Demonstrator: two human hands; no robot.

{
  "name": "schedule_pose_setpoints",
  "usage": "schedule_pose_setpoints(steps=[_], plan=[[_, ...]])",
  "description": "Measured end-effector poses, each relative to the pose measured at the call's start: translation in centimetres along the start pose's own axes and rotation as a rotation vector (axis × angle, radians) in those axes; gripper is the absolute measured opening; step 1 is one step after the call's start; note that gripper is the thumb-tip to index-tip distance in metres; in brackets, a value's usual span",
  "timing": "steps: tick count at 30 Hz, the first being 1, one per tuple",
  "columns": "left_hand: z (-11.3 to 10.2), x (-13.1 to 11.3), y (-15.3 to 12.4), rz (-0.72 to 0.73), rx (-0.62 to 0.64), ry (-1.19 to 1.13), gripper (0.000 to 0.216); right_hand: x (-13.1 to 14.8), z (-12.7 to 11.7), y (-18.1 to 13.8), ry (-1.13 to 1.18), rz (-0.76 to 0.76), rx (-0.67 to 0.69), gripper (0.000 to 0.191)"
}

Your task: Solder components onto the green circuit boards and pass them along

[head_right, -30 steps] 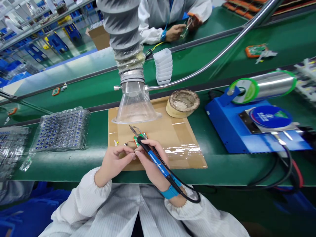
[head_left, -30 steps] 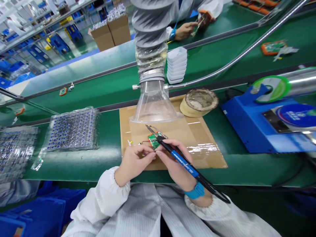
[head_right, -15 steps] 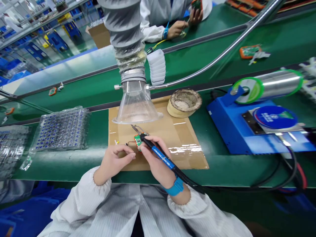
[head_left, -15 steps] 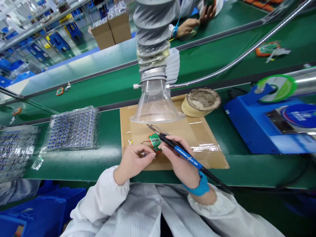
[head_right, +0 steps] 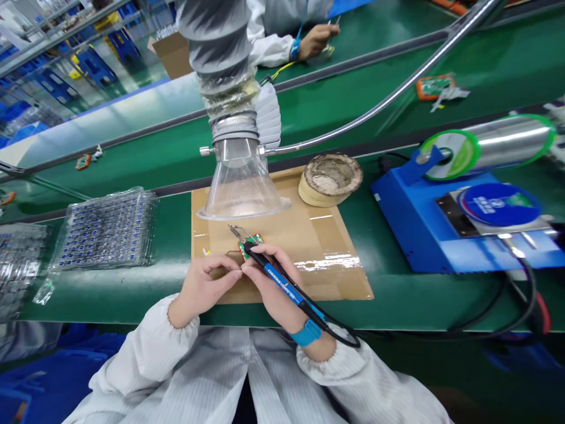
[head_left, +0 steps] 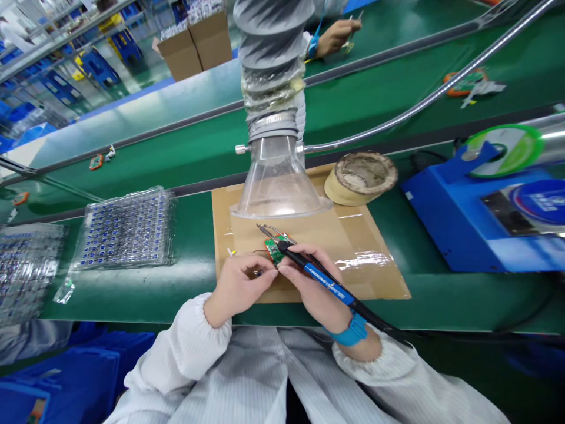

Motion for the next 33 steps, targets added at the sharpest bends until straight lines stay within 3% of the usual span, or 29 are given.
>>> schedule_pose_setpoints(steps=[6, 12, 21, 33], plan=[[-0.3, 1.6, 2.5, 0.136, -0.031, 0.279, 0.012, 0.4, -4.2, 0.0, -0.237, -0.166, -0.254, 0.03], [0.6, 2.7, 3.7, 0.067, 0.036, 0.409, 0.017, 0.2, -6.9, -1.2, -0.404, -0.348, -0.213, 0.018], [0.9, 2.6, 4.3, 0.045, 0.104, 0.468, 0.017, -0.3, -5.8, -1.7, -0.431, -0.357, -0.069, 0.01], [0.9, 2.2, 4.6, 0.022, 0.15, 0.453, 0.018, 1.1, -4.4, -1.5, -0.471, -0.439, -0.029, 0.009]])
Point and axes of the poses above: each hand's wrist, its own y-axis towards the middle knuckle, its own z-axis out of the palm, x = y × z, the point moved 7 cm from there along y, towards the middle knuckle, and after that the axes turned 9 degrees about -x, right-handed, at the moved point
